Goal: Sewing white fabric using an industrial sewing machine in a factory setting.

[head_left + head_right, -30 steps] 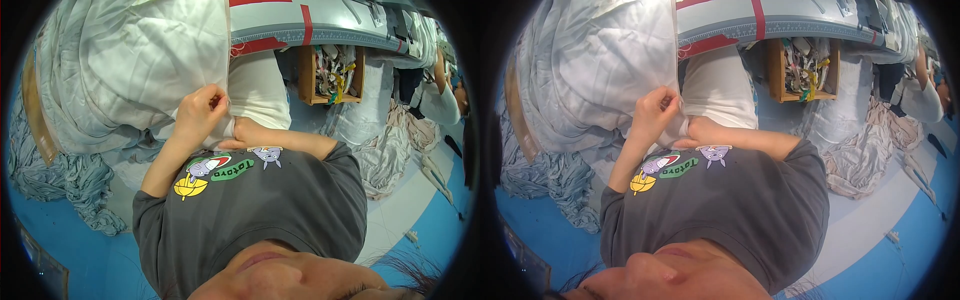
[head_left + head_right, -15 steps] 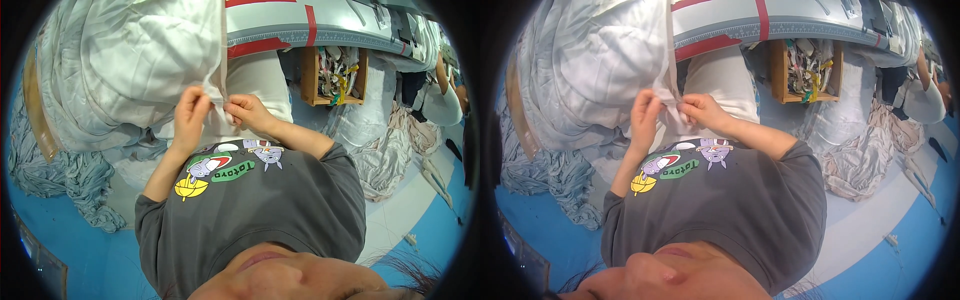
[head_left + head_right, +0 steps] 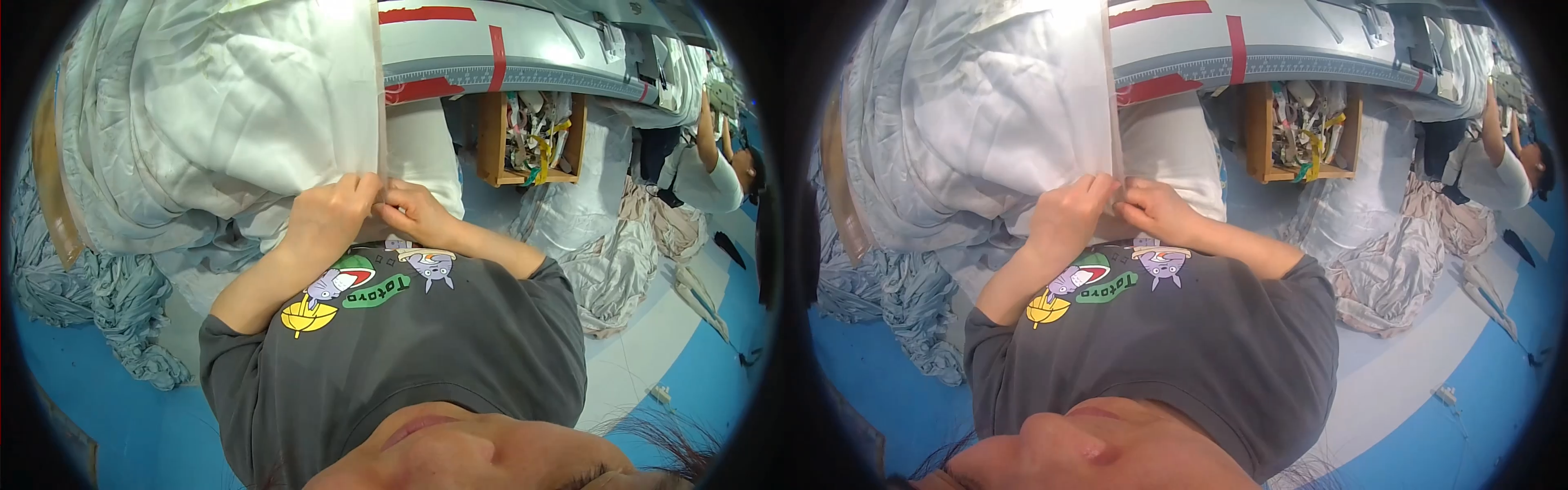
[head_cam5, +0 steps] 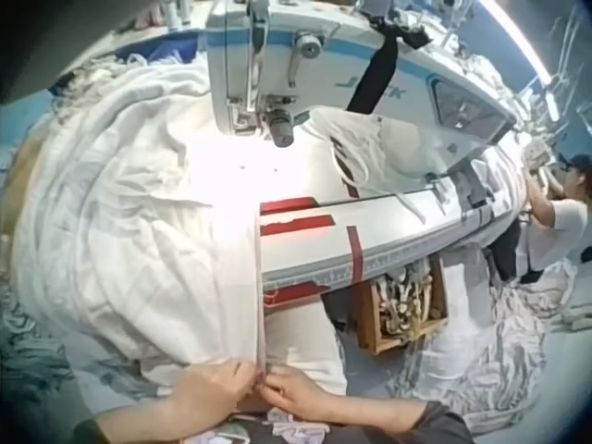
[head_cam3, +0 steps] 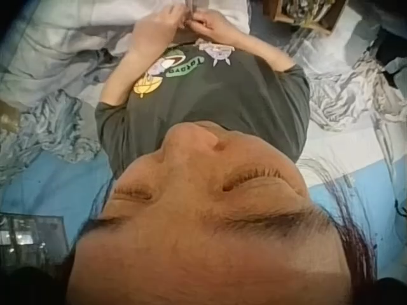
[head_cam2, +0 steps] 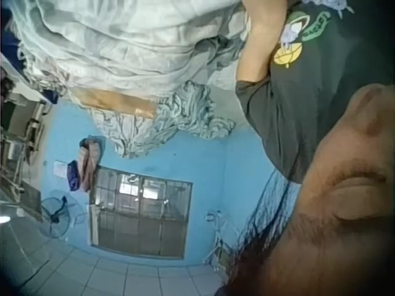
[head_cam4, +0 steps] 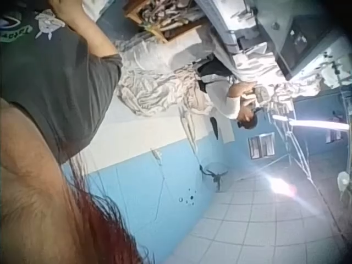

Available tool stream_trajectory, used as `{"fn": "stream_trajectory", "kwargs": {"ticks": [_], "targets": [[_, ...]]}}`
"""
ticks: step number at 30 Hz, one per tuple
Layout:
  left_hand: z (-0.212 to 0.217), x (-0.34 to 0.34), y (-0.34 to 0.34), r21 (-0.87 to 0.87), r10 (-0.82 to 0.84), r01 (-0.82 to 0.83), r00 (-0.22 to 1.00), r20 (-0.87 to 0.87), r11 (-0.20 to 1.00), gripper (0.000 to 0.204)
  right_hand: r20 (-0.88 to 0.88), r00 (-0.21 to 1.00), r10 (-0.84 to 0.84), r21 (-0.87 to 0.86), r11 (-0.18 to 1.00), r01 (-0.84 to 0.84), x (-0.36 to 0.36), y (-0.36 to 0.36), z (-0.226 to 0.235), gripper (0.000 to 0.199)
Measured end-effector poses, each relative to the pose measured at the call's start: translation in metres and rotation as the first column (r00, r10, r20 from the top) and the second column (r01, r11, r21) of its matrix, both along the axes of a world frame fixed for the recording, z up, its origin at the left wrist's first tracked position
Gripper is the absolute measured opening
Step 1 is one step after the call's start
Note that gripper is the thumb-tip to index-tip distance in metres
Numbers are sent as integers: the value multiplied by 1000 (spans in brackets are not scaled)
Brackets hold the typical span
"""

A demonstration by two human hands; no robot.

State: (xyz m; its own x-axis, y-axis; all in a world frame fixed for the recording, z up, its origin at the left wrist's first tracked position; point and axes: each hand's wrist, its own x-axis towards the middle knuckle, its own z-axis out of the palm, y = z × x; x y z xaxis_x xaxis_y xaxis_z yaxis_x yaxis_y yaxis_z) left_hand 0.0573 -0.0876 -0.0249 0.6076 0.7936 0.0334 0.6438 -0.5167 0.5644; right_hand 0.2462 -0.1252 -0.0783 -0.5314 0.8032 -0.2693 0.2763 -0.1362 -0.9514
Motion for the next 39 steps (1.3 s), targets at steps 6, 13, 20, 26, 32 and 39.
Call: {"fn": "stream_trajectory", "kwargs": {"ticks": [6,13,20,26,32,39], "targets": [[2,5,4,-5,-55,55,990,-129,998,14,152,986,62,267,958,-101,6,-2,-1,13],[-7,16,21,-172,-38,14,990,-134,985,23,197,975,107,457,869,-187,11,13,6,9],[-3,19,44,-313,-258,207,957,-132,927,17,481,876,35,829,307,-468,27,117,33,19],[17,-4,198,-336,456,-390,878,144,857,23,160,945,284,849,449,-279,25,115,-10,17],[-30,-18,331,439,374,-632,754,540,639,37,183,927,328,835,446,-323,17,135,5,15],[-19,-28,389,129,632,-673,733,251,729,22,146,911,386,817,473,-331,13,162,20,11]]}}
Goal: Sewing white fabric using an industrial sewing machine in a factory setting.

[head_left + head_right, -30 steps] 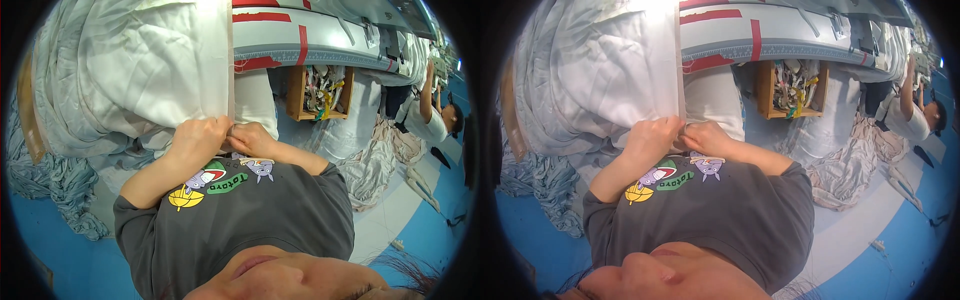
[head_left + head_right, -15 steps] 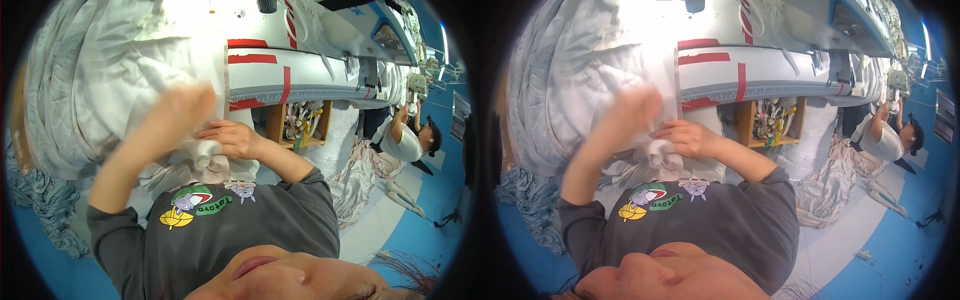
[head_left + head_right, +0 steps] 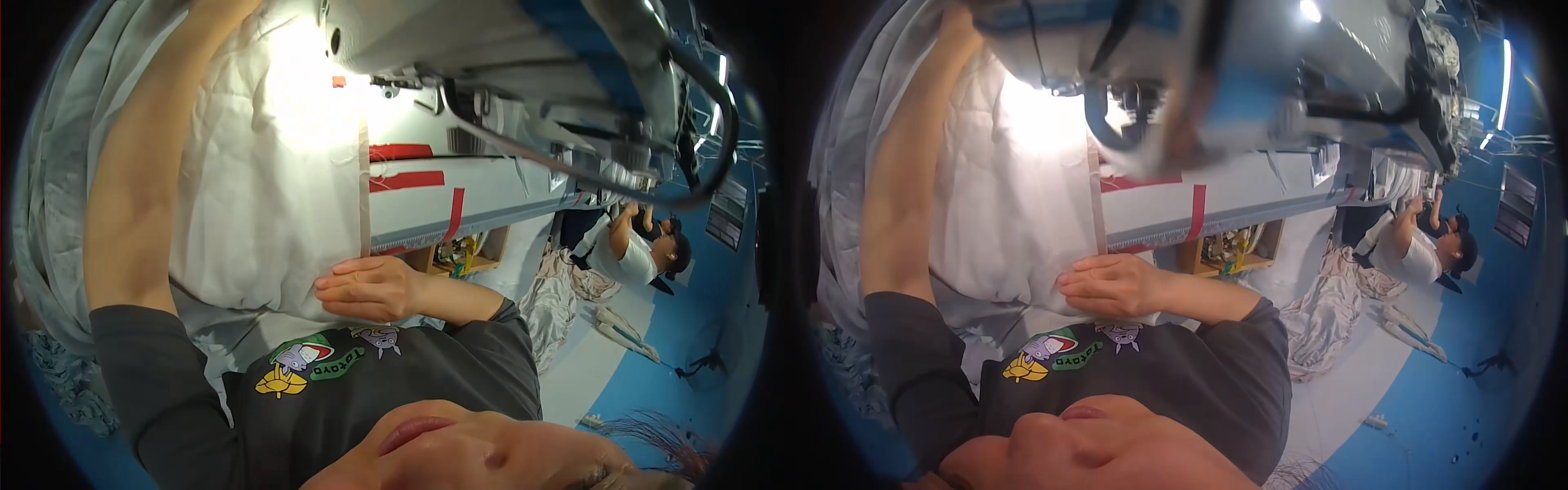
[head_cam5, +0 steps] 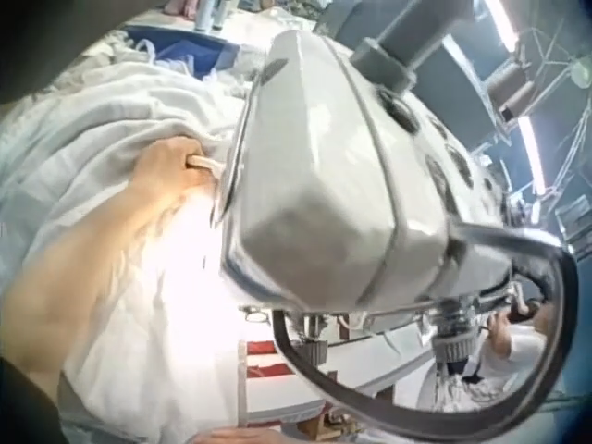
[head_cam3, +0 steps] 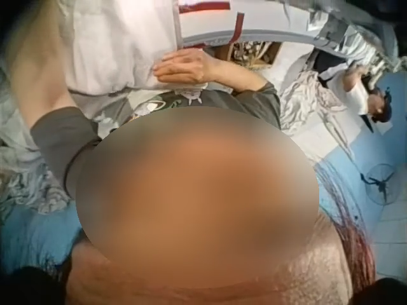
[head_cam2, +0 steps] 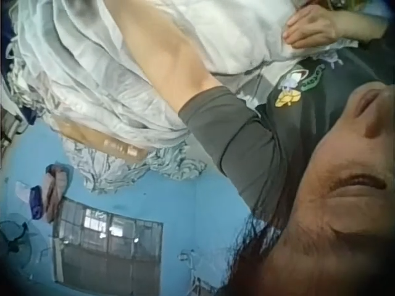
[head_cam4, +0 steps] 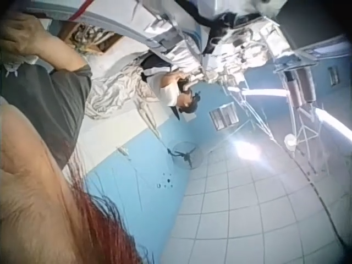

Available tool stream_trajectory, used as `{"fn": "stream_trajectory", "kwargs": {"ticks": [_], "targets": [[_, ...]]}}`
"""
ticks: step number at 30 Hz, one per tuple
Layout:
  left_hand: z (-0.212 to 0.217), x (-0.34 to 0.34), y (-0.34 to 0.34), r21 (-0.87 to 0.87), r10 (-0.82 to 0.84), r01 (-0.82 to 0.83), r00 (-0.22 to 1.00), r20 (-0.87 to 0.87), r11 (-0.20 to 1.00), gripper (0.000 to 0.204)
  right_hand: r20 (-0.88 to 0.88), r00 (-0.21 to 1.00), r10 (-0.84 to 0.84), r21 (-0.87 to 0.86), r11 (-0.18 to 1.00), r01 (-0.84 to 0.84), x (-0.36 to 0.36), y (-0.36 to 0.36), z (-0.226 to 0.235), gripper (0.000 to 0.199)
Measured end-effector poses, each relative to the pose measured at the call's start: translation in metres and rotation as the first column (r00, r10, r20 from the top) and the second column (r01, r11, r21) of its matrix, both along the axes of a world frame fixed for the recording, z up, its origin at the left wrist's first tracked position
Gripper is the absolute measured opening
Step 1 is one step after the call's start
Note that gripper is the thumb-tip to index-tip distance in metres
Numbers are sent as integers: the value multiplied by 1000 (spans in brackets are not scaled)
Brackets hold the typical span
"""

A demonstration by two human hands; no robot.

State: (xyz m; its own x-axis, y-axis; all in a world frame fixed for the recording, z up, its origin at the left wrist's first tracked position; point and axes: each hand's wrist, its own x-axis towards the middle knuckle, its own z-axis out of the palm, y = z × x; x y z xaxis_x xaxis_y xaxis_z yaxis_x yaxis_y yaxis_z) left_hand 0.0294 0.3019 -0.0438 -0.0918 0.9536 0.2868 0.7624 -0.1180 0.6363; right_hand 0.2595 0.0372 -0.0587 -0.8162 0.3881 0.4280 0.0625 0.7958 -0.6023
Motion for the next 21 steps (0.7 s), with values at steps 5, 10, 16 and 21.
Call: {"fn": "stream_trajectory", "kwargs": {"ticks": [5,10,16,21], "targets": [[-21,-4,37,158,-25,42,994,-103,987,27,29,1000,-8,-106,994,11,1,13,6,12],[-22,-16,82,151,-52,64,995,-80,986,32,51,999,14,-251,968,0,-6,43,9,14],[-18,-20,111,131,-122,119,992,17,984,33,94,996,6,-264,964,19,-9,66,7,15],[-13,-26,134,116,-139,129,986,90,985,29,58,998,-2,-249,968,17,-15,89,8,14]]}}
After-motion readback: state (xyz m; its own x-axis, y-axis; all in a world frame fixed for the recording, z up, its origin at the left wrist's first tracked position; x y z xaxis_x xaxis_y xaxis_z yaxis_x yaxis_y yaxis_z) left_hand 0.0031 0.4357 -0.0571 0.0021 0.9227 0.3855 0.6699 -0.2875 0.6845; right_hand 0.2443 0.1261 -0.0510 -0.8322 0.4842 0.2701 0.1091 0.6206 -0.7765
